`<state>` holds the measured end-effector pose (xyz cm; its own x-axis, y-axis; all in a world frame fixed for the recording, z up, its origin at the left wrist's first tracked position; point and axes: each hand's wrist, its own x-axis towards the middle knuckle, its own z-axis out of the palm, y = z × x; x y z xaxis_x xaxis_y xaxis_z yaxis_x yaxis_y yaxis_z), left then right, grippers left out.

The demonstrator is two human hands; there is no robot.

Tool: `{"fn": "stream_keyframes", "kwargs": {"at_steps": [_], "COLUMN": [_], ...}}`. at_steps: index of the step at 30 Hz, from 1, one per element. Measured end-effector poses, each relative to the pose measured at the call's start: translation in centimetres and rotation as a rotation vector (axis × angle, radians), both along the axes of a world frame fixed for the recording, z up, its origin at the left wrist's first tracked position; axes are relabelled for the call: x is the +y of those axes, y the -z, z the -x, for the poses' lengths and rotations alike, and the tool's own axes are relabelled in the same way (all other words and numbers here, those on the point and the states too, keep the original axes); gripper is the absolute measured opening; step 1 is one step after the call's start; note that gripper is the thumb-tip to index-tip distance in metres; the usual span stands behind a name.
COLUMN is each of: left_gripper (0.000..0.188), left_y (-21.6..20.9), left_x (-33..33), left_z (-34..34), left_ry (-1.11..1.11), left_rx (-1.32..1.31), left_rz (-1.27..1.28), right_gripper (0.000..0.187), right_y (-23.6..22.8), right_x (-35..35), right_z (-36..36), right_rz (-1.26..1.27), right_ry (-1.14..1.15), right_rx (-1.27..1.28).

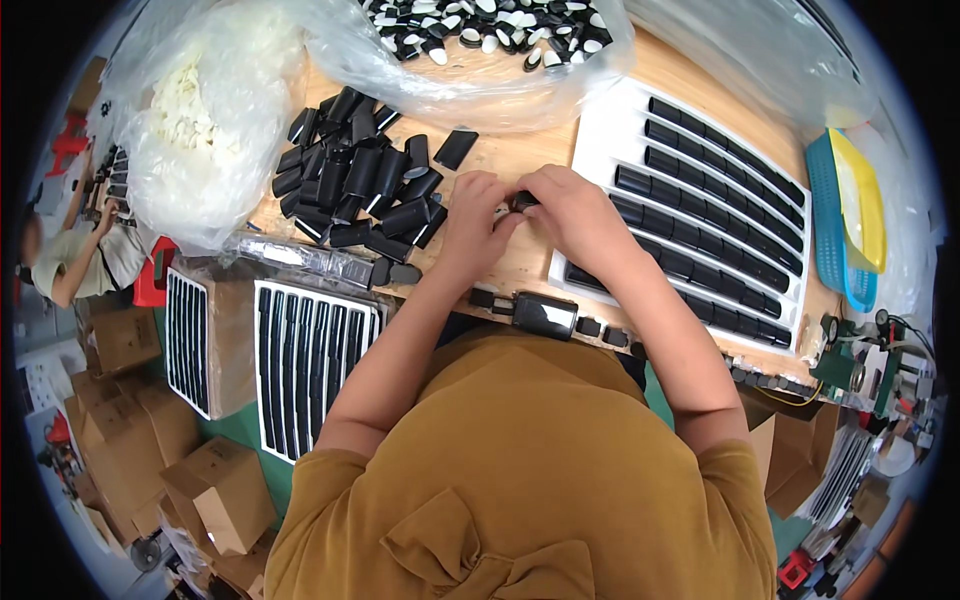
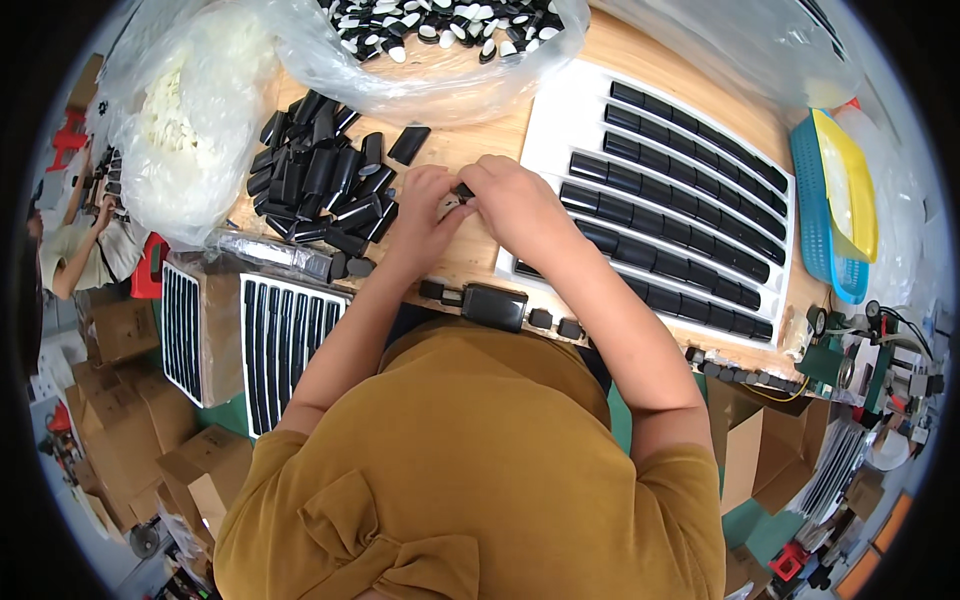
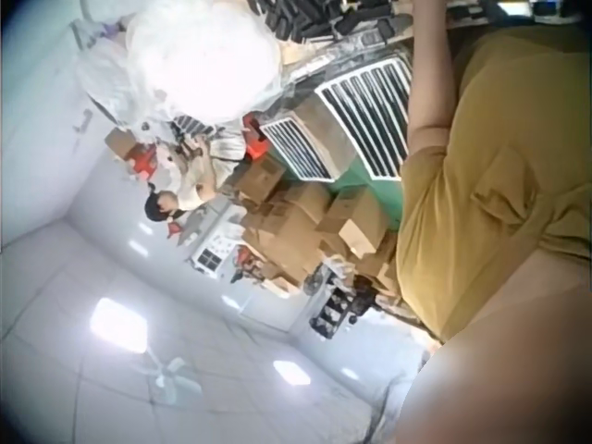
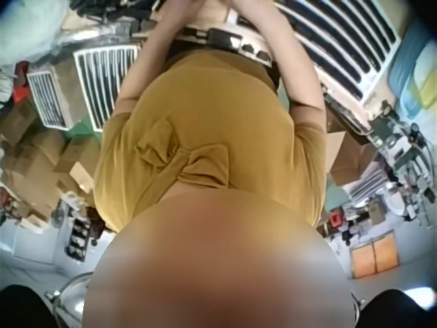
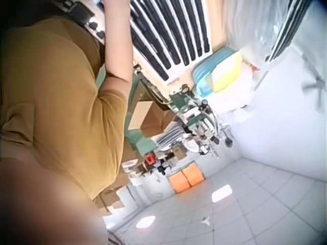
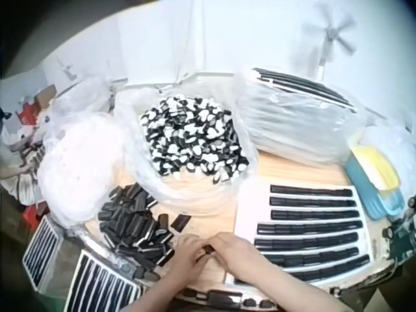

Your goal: Assembling small plastic components by inserting white caps into black tubes and placing them into a tray.

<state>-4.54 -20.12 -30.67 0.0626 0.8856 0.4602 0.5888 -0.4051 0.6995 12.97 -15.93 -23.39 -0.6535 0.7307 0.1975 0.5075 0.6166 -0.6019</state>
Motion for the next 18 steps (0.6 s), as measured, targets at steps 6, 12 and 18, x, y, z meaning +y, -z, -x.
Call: {"fn": "stream_keyframes", "kwargs": {"at_steps": [6,12,18], "left_gripper": [0.031,0.032,0.031], "left_y": [0.1,-0.5,-0.9], "left_x": [-0.1,-0.3,-0.7], "left_z": [-0.2,-0.3,0.2], "left_ry": [-0.011,0.000,-0.054], "left_rx": [0.004,-0.036,-0.213], "left_rz": [0.022,0.069,0.122], "right_gripper": [0.032,0.034,0.036], "right_y": [-0.1,-0.2,0.4], "right_x": [0.0,-0.3,-0.1], "right_z": [-0.5,-0.3,0.7], "right_rz": [0.022,0.019,-0.025], "right_ry": [-0.019,-0.023,-0.022], "right_rx": [0.040,0.017,-0.036]}}
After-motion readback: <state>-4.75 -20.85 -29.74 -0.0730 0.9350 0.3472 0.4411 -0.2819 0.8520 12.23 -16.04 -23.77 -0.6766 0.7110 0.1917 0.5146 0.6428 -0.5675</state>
